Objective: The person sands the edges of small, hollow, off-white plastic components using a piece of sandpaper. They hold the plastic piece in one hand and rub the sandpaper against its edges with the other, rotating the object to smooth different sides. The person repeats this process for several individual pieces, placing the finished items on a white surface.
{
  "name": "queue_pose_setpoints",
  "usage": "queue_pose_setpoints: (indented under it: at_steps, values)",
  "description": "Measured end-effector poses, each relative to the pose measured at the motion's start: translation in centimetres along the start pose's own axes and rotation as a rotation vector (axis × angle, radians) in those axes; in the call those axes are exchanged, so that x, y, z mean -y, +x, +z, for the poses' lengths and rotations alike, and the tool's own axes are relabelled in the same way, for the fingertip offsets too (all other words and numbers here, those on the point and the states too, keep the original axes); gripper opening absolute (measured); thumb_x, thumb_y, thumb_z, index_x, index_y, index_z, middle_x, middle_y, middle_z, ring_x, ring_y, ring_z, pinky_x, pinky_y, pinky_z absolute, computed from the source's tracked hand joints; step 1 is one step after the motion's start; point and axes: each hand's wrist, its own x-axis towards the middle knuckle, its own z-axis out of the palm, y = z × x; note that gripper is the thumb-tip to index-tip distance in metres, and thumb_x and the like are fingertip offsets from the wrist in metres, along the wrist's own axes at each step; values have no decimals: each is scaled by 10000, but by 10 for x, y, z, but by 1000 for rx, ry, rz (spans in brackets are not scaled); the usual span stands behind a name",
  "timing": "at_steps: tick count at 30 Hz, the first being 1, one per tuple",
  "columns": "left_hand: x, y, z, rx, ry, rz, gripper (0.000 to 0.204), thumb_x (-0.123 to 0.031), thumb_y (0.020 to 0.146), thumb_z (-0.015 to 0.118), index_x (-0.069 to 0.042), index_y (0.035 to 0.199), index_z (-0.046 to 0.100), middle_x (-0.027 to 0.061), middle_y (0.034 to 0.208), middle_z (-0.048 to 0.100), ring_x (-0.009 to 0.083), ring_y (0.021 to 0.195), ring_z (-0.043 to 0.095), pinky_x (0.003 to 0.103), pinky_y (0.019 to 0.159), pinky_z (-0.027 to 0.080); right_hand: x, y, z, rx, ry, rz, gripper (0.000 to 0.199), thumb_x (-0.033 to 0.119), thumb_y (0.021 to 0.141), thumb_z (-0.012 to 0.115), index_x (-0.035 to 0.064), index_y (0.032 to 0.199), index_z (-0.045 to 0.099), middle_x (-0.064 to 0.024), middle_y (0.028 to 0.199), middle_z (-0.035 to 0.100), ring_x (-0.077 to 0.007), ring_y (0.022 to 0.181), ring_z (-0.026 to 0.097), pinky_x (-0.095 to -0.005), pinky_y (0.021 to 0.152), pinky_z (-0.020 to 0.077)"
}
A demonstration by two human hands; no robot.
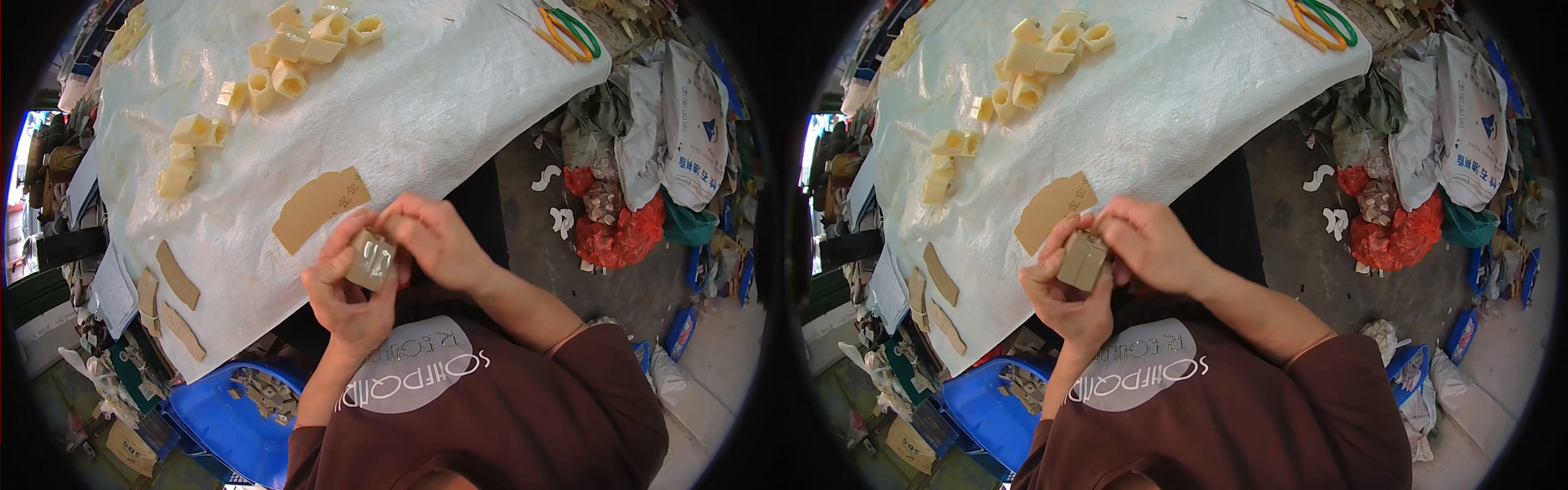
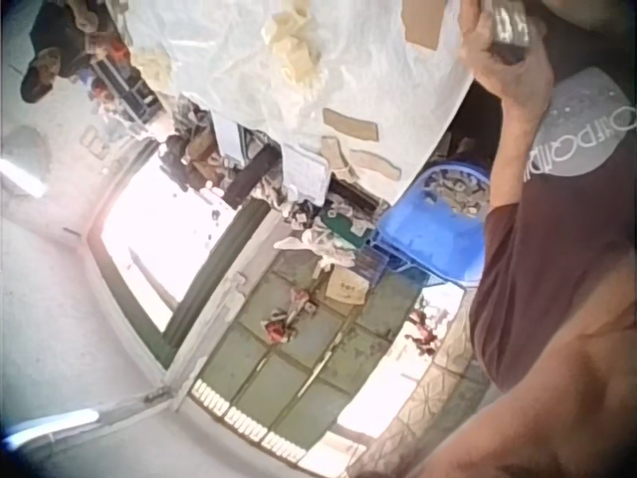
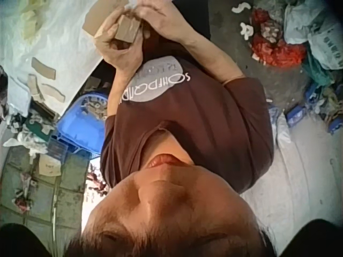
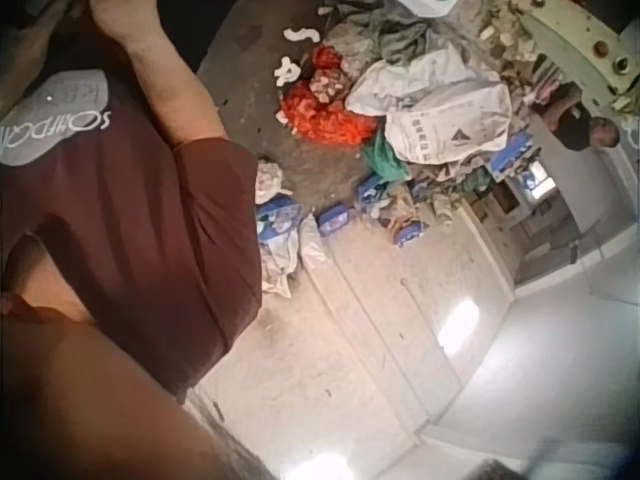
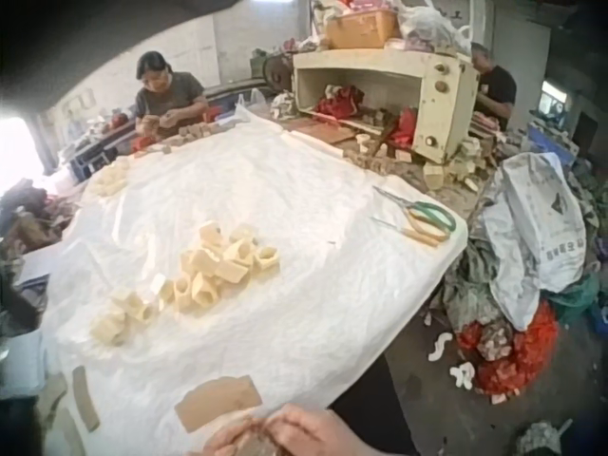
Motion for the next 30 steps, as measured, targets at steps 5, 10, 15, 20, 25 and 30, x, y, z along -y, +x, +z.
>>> queue_pose_setpoints:
  at_steps: [5,10,15,20,25,30]
  values:
    - [0,7,-1,8,-91,-82,525,128,699,654,-64,1041,304,291,1203,446,315,1057,539,375,828,501,-3,1,-7,-1,18,-9,285,162,877,546,-21,1093,510,-62,872,578,-103,759,557,-238,661,477]
    - [1,3,-2,25,-34,-52,494,92,726,658,-62,1041,311,278,1212,445,320,1083,528,384,847,497,2,0,3,-39,-346,-293,511,204,778,701,-2,1186,473,-69,1016,525,-122,910,534,-258,739,480]
    - [-5,2,-2,55,34,-25,489,84,730,663,-65,1044,320,275,1205,457,323,1075,532,381,850,493,2,2,-4,37,-32,-112,431,124,776,699,1,1144,511,-65,969,556,-114,904,543,-254,715,489]
    - [-6,2,-7,-5,-281,-295,494,27,730,684,-80,1058,330,260,1221,456,286,1111,508,407,876,478,-5,12,-16,57,93,-45,333,138,849,619,9,1137,513,-72,967,579,-102,862,549,-241,713,477]
    - [-8,9,-16,-158,-725,-585,520,-130,711,749,-82,1082,387,162,1240,467,259,1109,499,389,926,438,-8,10,-2,48,101,-411,390,158,833,634,37,1179,500,-64,1050,523,-109,869,509,-257,778,443]
    - [-11,4,-14,-141,-841,-631,520,-135,714,750,-81,1092,397,78,1094,509,210,1035,528,341,874,466,-9,10,-7,112,-167,-376,372,227,823,649,73,1144,543,-72,1068,511,-135,944,506,-245,804,412]
